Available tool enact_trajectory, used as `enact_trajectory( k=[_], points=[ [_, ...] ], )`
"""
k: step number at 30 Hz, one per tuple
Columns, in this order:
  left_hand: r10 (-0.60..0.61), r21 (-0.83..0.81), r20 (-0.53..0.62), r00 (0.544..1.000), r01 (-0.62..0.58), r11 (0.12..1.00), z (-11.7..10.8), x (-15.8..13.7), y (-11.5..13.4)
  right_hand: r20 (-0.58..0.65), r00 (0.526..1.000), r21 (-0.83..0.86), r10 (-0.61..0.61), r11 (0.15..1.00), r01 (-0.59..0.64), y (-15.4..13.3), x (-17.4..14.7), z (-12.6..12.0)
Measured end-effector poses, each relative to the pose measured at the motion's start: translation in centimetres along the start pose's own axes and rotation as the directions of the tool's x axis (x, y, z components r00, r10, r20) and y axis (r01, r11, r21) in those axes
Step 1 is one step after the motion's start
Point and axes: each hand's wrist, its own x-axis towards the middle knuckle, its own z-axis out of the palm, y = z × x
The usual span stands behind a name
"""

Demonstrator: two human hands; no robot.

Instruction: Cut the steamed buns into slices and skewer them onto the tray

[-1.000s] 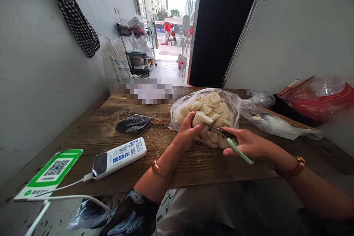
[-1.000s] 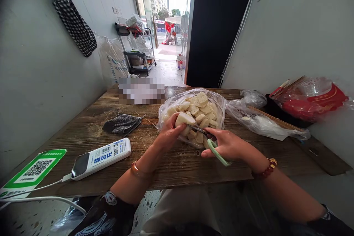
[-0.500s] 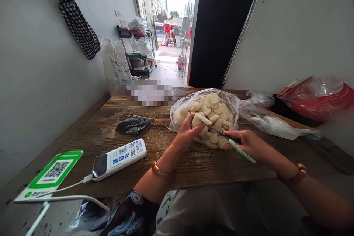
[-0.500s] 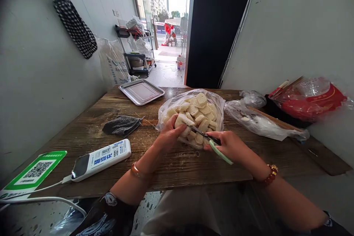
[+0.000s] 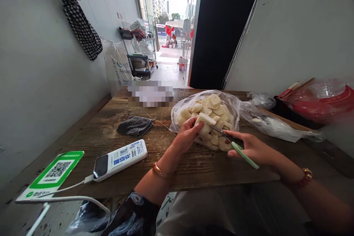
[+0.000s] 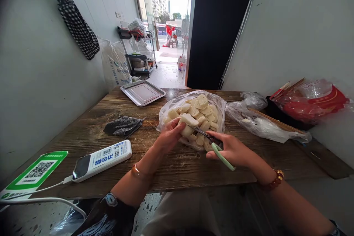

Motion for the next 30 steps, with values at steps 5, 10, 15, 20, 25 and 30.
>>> enact_trajectory(
  k=[5, 10, 15, 20, 25, 30],
  points=[
    [0.093, 0.150, -0.011, 0.996, -0.090, 0.985, 0.1, 0.0, 0.1, -0.018, 1.000, -0.015, 0.021, 1.000, -0.022, -0.4, 0.7, 0.3],
    [0.105, 0.248, 0.008, 0.994, -0.104, 0.963, 0.0, 0.0, 0.0, -0.005, 1.000, -0.038, -0.005, 0.999, 0.005, -1.2, 1.4, 0.2],
    [0.103, 0.253, 0.005, 0.995, -0.101, 0.962, -0.1, 0.0, 0.0, -0.018, 0.999, -0.037, -0.036, 0.999, 0.035, -0.6, 1.6, 0.2],
    [0.083, 0.236, -0.007, 0.997, -0.079, 0.969, 0.0, -0.1, 0.0, -0.056, 0.998, -0.035, -0.028, 0.999, 0.026, 0.6, 1.3, 0.6],
    [0.098, 0.150, -0.035, 0.995, -0.092, 0.984, 0.0, -0.1, 0.0, -0.076, 0.997, -0.079, -0.022, 0.997, 0.016, 0.5, 1.0, 0.6],
    [0.101, 0.099, -0.036, 0.994, -0.097, 0.990, 0.0, 0.0, -0.1, -0.019, 1.000, -0.051, -0.017, 0.999, 0.016, -0.2, 0.8, -0.1]
  ],
)
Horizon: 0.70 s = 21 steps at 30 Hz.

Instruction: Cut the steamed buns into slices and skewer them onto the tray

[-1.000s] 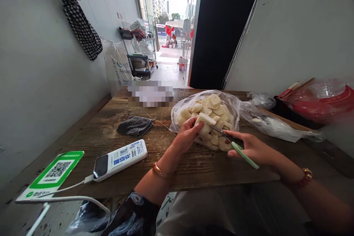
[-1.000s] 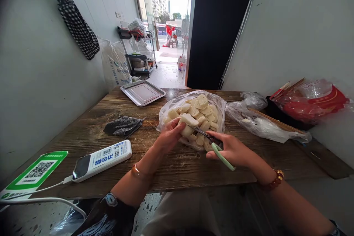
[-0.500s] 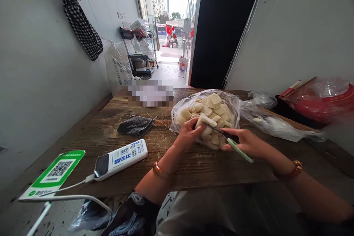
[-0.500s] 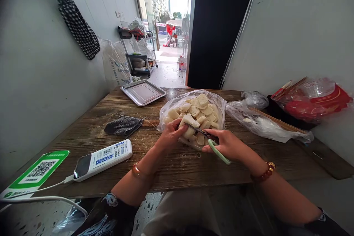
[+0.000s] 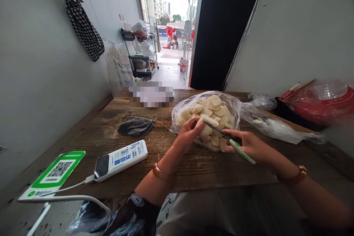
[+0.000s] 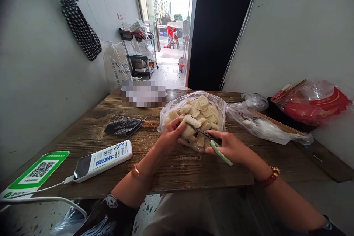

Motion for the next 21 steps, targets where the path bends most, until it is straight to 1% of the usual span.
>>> enact_trajectory(
  k=[2, 6, 12, 17, 21],
  points=[
    [0.020, 0.048, -0.004, 1.000, -0.020, 0.999, 0.0, 0.0, 0.0, 0.022, 1.000, 0.021, -0.003, 1.000, 0.003, -0.2, 0.1, -0.1],
    [0.062, 0.190, 0.016, 0.998, -0.064, 0.980, 0.0, -0.1, 0.1, 0.008, 1.000, 0.030, -0.011, 0.999, 0.010, -0.5, 1.0, 0.3],
    [0.106, 0.301, 0.005, 0.994, -0.103, 0.948, -0.3, 0.1, 0.3, 0.002, 0.997, -0.002, -0.076, 0.997, 0.076, -0.5, 2.3, 0.5],
    [0.113, 0.304, -0.036, 0.993, -0.097, 0.948, -0.4, 0.3, 0.7, -0.021, 0.996, -0.029, -0.088, 0.996, 0.087, -0.6, 2.9, 0.2],
    [0.099, 0.240, -0.114, 0.988, -0.070, 0.968, -0.8, 0.7, 0.5, 0.017, 0.993, -0.038, -0.119, 0.992, 0.119, -1.2, 4.3, 0.1]
  ],
)
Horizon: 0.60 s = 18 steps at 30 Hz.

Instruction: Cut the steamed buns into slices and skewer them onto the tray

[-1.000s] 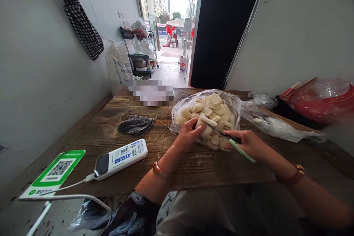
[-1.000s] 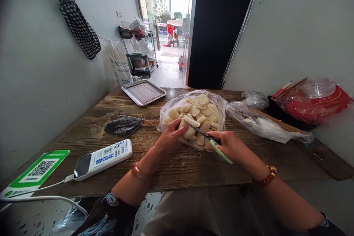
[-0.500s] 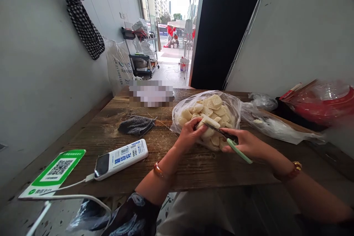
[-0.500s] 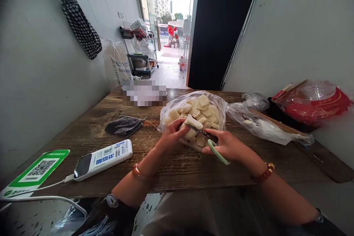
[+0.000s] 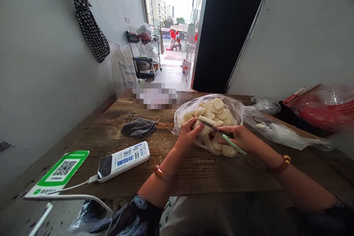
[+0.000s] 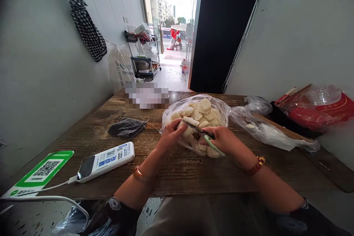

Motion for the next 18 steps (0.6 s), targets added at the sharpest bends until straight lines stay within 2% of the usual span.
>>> enact_trajectory(
  k=[5, 8, 11, 14, 18],
  points=[
    [-0.043, -0.124, -0.045, 0.998, 0.037, 0.992, -0.2, 0.4, -0.9, 0.014, 0.999, -0.042, 0.049, 0.998, -0.049, 1.0, 2.3, 0.2],
    [-0.058, -0.257, -0.042, 0.997, 0.046, 0.965, -0.2, 0.4, -1.0, 0.033, 0.996, 0.071, 0.089, 0.993, -0.091, 1.8, 2.6, 0.4],
    [-0.086, -0.364, -0.058, 0.995, 0.059, 0.930, -0.1, 0.4, -0.8, 0.008, 0.992, 0.198, 0.125, 0.972, -0.125, 2.0, 1.8, 0.5],
    [-0.156, -0.391, -0.024, 0.987, 0.135, 0.911, -0.2, 0.2, -0.5, -0.005, 0.984, 0.271, 0.180, 0.947, -0.172, 1.8, 0.6, 0.5],
    [-0.146, -0.407, 0.033, 0.989, 0.147, 0.901, -0.1, 0.0, 0.0, -0.061, 0.977, 0.178, 0.203, 0.966, -0.190, 1.1, -1.0, 0.2]
  ],
)
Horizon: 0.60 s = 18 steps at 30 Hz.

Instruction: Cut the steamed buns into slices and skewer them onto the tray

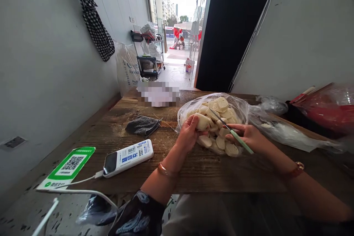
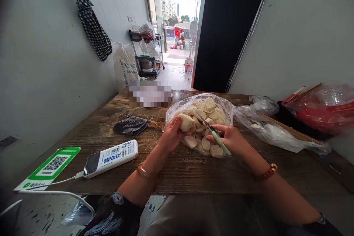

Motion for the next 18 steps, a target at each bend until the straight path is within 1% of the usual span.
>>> enact_trajectory(
  k=[2, 4, 8, 13, 18],
  points=[
    [0.018, -0.034, 0.033, 0.999, -0.017, 0.999, 0.2, -0.1, 0.1, -0.038, 0.999, -0.070, -0.038, 0.997, 0.036, -0.2, -0.8, -0.2],
    [0.015, -0.068, 0.056, 0.998, -0.011, 0.998, 0.4, -0.1, 0.2, -0.046, 0.997, -0.106, -0.064, 0.993, 0.059, -0.2, -1.5, -0.4],
    [-0.010, -0.079, 0.086, 0.996, 0.017, 0.997, 0.7, -0.4, 0.3, -0.021, 0.999, -0.127, -0.048, 0.991, 0.045, -0.1, -2.7, -0.6],
    [0.017, -0.076, 0.102, 0.995, -0.009, 0.997, 0.9, -0.6, 0.4, 0.025, 0.998, -0.130, -0.059, 0.990, 0.062, 0.0, -3.5, -0.8],
    [0.035, -0.068, 0.101, 0.994, -0.028, 0.997, 0.9, -0.6, 0.2, 0.062, 0.996, -0.136, -0.066, 0.988, 0.074, -0.1, -3.5, -0.6]
  ],
)
